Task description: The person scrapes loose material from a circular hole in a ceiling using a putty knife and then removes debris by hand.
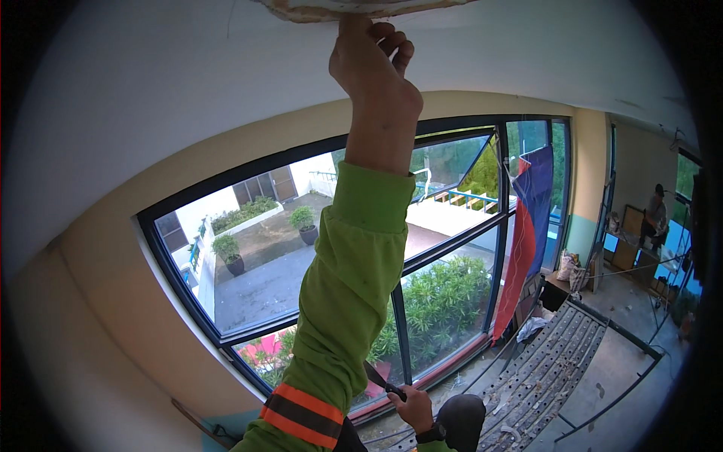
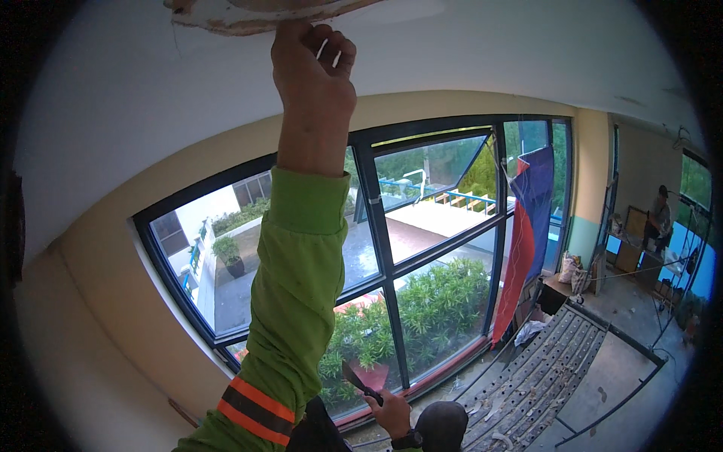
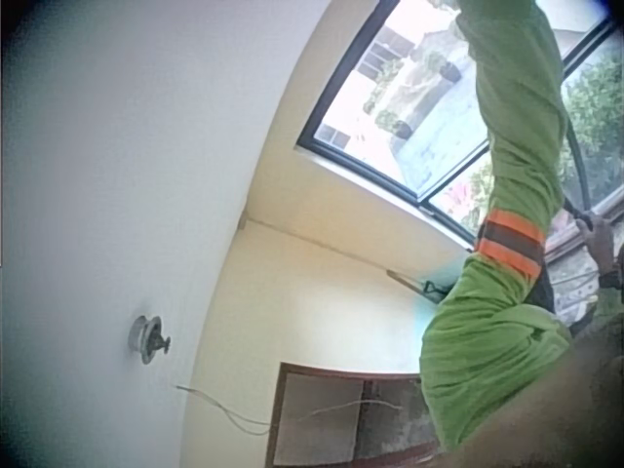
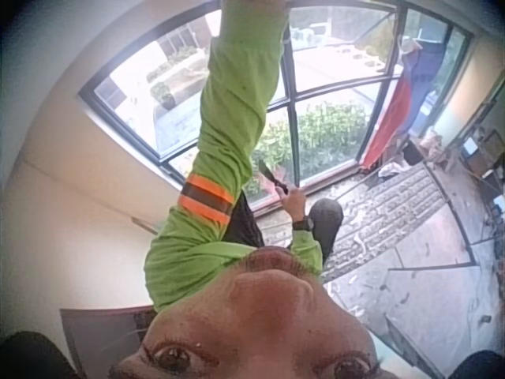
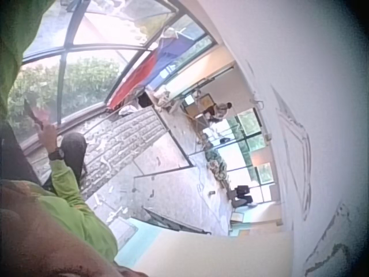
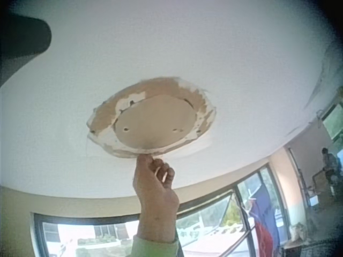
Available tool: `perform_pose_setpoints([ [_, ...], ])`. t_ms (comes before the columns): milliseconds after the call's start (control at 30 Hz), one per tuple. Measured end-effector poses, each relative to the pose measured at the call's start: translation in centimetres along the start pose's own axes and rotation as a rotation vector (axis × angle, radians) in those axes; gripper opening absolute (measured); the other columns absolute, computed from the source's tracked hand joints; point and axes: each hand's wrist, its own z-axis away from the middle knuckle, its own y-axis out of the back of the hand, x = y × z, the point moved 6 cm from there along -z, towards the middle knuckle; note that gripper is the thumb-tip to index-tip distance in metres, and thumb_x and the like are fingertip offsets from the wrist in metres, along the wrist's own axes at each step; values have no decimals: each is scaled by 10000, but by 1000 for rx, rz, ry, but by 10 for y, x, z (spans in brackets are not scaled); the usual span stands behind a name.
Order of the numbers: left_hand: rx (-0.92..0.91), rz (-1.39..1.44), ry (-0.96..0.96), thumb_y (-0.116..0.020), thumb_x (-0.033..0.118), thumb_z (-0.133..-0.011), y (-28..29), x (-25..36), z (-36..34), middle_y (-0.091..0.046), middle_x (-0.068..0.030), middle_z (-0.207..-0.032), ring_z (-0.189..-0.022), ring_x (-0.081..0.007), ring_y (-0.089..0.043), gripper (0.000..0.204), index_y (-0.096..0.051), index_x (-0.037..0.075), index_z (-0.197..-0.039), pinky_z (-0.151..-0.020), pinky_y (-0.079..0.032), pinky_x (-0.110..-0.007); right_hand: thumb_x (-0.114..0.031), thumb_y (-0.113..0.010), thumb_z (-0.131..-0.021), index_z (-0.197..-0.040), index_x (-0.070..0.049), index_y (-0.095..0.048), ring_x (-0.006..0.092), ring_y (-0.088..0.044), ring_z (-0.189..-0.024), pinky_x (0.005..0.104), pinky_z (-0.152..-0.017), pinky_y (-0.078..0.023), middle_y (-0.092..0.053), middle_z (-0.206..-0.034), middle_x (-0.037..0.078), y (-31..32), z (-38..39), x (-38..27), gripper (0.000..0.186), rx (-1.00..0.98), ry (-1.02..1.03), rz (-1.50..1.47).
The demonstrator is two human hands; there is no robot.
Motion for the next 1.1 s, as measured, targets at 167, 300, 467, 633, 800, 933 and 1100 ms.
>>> perform_pose_setpoints([
  [167,-111,7,74,-433,166,-828,2,-12,5,-517,-98,-768,-670,-234,-499,107,-432,67,-790,-627,-451,-377,-374,-685,-775,-867,-35,-662,366,-630,-675,447,-584,-474,-631,-682,187,3,0,1,352,-11,-20,9],
  [300,-194,-31,107,-440,192,-854,6,-15,2,-551,-123,-838,-692,-243,-529,133,-427,70,-803,-637,-469,-370,-373,-684,-776,-873,-42,-663,364,-632,-685,445,-595,-477,-635,-690,182,2,1,2,346,2,-5,4],
  [467,-210,-200,23,-513,194,-882,-1,-17,4,-593,-123,-920,-748,-223,-583,225,-507,-2,-993,-686,-520,-346,-367,-685,-776,-876,-46,-665,362,-633,-690,442,-602,-478,-640,-698,177,7,1,0,337,-6,-31,5],
  [633,-196,-204,6,-559,149,-854,-1,-18,2,-607,-121,-925,-736,-202,-578,280,-524,-32,-1065,-673,-523,-335,-370,-681,-778,-869,-52,-665,361,-631,-678,441,-595,-475,-635,-684,176,7,2,3,331,13,-3,-8],
  [800,-170,-195,-16,-581,132,-843,-5,-18,6,-619,-129,-945,-735,-194,-577,260,-548,-34,-1040,-660,-521,-325,-371,-677,-781,-864,-51,-664,363,-629,-671,443,-591,-473,-630,-674,178,7,1,7,331,3,-28,13],
  [933,-140,-136,-21,-585,125,-844,-5,-20,7,-623,-121,-926,-716,-183,-568,244,-555,-28,-1032,-634,-519,-307,-372,-678,-778,-863,-48,-663,363,-629,-669,446,-587,-472,-629,-677,182,6,2,7,334,11,-17,12],
  [1100,-91,-125,-5,-591,118,-843,-8,-22,6,-618,-109,-907,-689,-171,-553,216,-559,-20,-1007,-607,-512,-284,-372,-679,-777,-860,-44,-661,365,-630,-675,445,-591,-477,-632,-687,184,6,2,9,339,21,-15,30],
])
